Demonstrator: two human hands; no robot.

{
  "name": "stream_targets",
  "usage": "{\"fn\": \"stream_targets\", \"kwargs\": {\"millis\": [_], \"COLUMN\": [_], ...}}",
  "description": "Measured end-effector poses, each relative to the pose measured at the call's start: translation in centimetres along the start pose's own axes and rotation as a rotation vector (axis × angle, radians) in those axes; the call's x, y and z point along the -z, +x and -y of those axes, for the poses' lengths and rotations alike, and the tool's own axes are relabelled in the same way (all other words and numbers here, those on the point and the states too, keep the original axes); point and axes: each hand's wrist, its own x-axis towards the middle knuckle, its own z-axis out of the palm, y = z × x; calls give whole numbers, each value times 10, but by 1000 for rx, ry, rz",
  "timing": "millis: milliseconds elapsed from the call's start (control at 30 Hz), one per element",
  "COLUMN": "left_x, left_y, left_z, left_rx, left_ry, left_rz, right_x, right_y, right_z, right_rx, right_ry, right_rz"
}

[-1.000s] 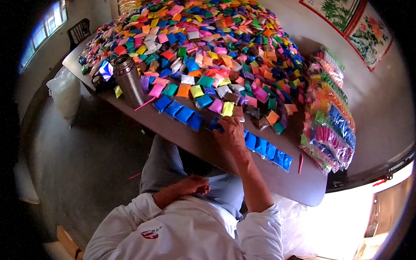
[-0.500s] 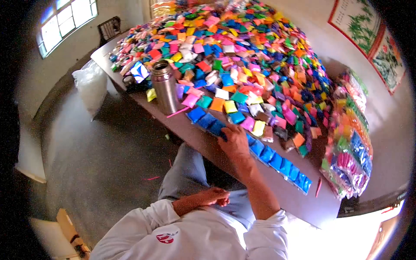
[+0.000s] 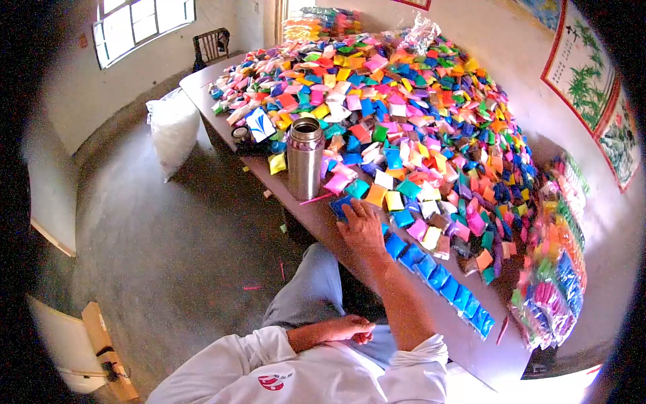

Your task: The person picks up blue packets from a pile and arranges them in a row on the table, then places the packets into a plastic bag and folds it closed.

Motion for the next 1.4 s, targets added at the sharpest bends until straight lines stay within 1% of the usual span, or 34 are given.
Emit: {"fn": "stream_targets", "kwargs": {"millis": [100, 233, 300, 367, 467, 567, 733, 833, 900, 967, 1100, 1167, 1200, 1267, 1300, 1333, 1367, 1400], "left_x": [3, 4, 4, 4, 5, 6, 9, 9, 7, 8, 11, 14, 11, 12, 8, 11, 17, 8], "left_y": [-3, -4, -3, -3, -4, -4, 0, 0, -1, -3, 0, 5, 5, 5, 2, 4, 9, 4], "left_z": [0, 0, 2, 0, -2, -3, 3, 3, 0, -1, 7, 12, 14, 11, 8, 12, 17, 7], "left_rx": [-9, 12, 23, 22, 23, 28, 57, 46, 70, 67, 76, 63, 55, 71, 73, 86, 124, 137], "left_ry": [-49, -58, -76, -66, -58, -55, -80, -89, -94, -108, -155, -160, -164, -75, -154, -243, -120, -220], "left_rz": [-16, -13, -49, -28, -18, -28, -45, -46, -72, -59, -69, -84, -98, -100, -156, -127, -153, -188], "right_x": [-14, -17, -18, -21, -18, -13, -17, -9, 8, 29, 71, 90, 99, 106, 115, 123, 127, 129], "right_y": [0, -3, -5, -5, -5, -8, -12, -10, -11, -17, -56, -81, -93, -126, -146, -160, -179, -196], "right_z": [-1, -6, -10, -15, -16, -16, -22, -14, -3, 10, 14, 8, 6, -3, -7, -3, 0, -1], "right_rx": [7, -24, -28, 7, 12, -29, -26, -24, -32, -52, -114, -201, -228, -307, -351, -378, -421, -439], "right_ry": [-57, -46, -35, -1, -16, -23, -6, 24, 49, -22, -42, -104, -86, -134, -167, -170, -200, -186], "right_rz": [52, 19, 12, -82, -119, -96, -119, -138, -154, -179, -179, -207, -249, -236, -229, -247, -234, -258]}}
